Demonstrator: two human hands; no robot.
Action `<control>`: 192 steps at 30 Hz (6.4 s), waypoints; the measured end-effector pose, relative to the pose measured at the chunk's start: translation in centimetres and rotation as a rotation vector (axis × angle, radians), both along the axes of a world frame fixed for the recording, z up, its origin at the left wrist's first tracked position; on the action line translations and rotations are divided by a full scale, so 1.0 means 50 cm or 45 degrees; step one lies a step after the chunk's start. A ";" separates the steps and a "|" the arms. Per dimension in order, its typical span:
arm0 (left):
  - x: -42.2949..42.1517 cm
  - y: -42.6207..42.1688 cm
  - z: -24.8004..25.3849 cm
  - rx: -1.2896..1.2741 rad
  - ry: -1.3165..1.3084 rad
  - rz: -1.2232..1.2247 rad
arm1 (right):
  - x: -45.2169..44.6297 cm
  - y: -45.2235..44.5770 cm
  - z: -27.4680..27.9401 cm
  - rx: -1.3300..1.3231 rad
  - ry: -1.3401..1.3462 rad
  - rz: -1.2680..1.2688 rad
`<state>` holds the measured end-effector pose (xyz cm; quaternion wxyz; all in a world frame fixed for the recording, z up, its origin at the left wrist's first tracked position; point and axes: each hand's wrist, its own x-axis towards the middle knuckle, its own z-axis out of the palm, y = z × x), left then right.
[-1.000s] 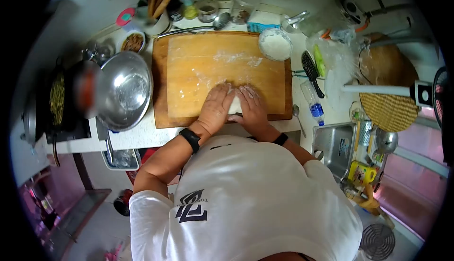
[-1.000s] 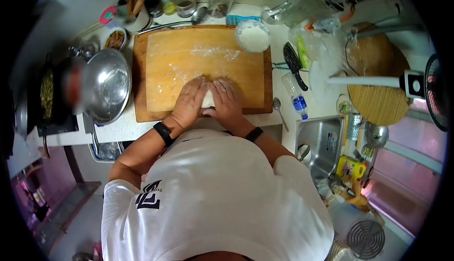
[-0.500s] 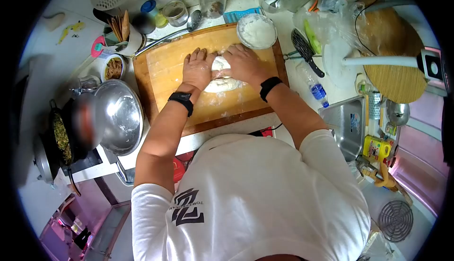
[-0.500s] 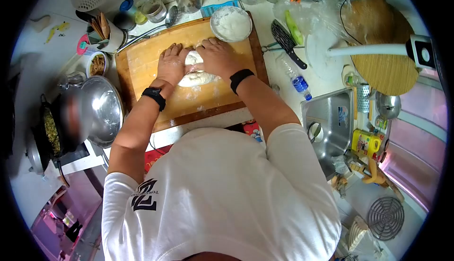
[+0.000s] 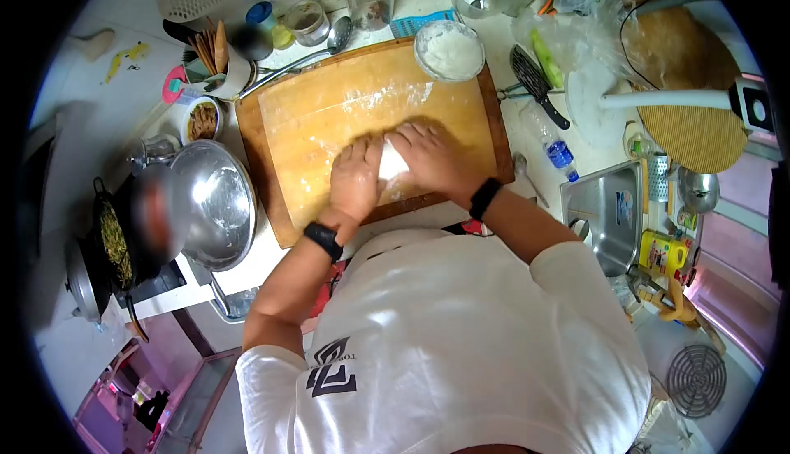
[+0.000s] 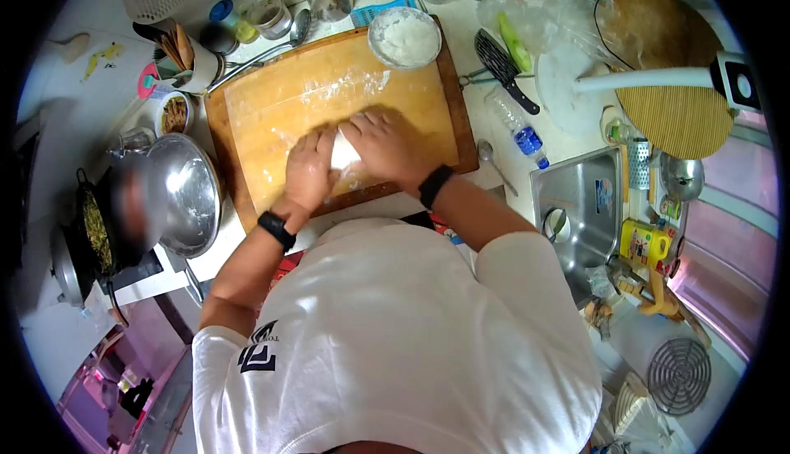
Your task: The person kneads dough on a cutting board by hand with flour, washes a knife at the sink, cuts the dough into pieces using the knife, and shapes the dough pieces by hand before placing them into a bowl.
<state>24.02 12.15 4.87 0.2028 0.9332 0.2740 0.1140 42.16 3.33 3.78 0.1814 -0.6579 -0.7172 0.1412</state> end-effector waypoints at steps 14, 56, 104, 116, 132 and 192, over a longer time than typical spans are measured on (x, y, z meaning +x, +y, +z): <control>0.020 0.025 -0.048 0.085 0.056 0.069 | 0.032 0.046 0.024 -0.006 0.047 0.096; 0.098 0.130 -0.019 -0.741 0.229 0.552 | 0.036 0.240 -0.079 -0.380 0.110 -0.260; -0.020 -0.049 0.001 -0.109 0.070 -0.027 | 0.012 -0.042 0.033 -0.028 0.186 0.159; 0.064 0.116 -0.040 -0.027 0.222 0.183 | 0.075 0.164 -0.001 -0.162 0.007 0.068; 0.052 0.055 -0.028 0.059 0.108 0.108 | 0.047 0.066 0.001 -0.005 -0.012 -0.022; -0.017 0.138 -0.042 -0.415 0.222 0.634 | -0.060 0.234 -0.040 -0.147 -0.009 -0.198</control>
